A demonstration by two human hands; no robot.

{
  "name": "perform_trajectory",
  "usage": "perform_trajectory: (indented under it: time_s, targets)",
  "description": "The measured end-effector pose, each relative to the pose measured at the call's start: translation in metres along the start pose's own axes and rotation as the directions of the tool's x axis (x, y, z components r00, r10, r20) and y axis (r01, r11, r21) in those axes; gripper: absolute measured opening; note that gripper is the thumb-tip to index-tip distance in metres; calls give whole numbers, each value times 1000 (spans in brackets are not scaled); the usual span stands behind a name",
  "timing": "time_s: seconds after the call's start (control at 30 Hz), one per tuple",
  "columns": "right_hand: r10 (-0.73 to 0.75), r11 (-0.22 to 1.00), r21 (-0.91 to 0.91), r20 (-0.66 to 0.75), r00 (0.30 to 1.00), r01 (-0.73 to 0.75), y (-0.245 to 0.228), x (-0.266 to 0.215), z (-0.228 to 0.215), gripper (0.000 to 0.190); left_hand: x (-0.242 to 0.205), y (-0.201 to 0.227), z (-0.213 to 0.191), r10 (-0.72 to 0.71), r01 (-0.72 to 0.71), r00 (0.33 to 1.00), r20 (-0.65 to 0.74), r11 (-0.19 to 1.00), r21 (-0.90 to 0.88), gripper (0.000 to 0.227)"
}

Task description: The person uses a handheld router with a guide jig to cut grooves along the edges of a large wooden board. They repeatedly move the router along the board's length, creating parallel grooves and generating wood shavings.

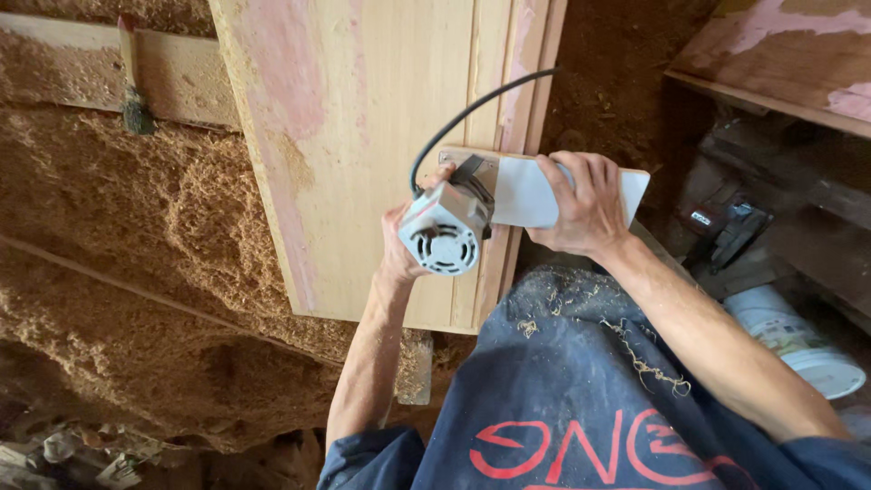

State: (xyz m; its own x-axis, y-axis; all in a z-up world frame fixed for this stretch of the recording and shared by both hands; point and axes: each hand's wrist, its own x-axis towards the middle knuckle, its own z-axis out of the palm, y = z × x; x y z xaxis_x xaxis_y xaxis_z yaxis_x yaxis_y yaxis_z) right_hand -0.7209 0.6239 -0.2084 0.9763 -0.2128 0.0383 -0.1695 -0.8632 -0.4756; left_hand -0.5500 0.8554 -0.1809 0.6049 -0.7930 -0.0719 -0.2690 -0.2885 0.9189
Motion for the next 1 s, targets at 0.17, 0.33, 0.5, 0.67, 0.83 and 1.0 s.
perform_trajectory:
  time_s: [0.17,0.33,0.5,0.67,0.83,1.0]
  targets:
    - [6,1000,-7,16,1000,-6,-2,4,-2,86,-4,-2,4,-94,90,995,23,986,137,79]
    - [20,1000,-12,36,999,-20,-3,8,-5,86,2,-2,9,148,-145,986,-76,988,47,66]
    - [35,999,-30,58,998,-33,-4,13,-7,85,2,-2,10,102,-104,992,-78,994,-27,64]
    - [63,997,-53,110,992,-58,-6,9,-3,93,4,-6,15,112,-126,986,-121,985,-115,58]
    - [60,997,-48,94,994,-56,-12,6,19,105,-3,-9,23,74,-87,987,-142,992,-89,54]
    - [28,993,-119,109,994,-15,-15,5,32,104,-17,-8,48,-184,167,966,-180,980,-107,48]
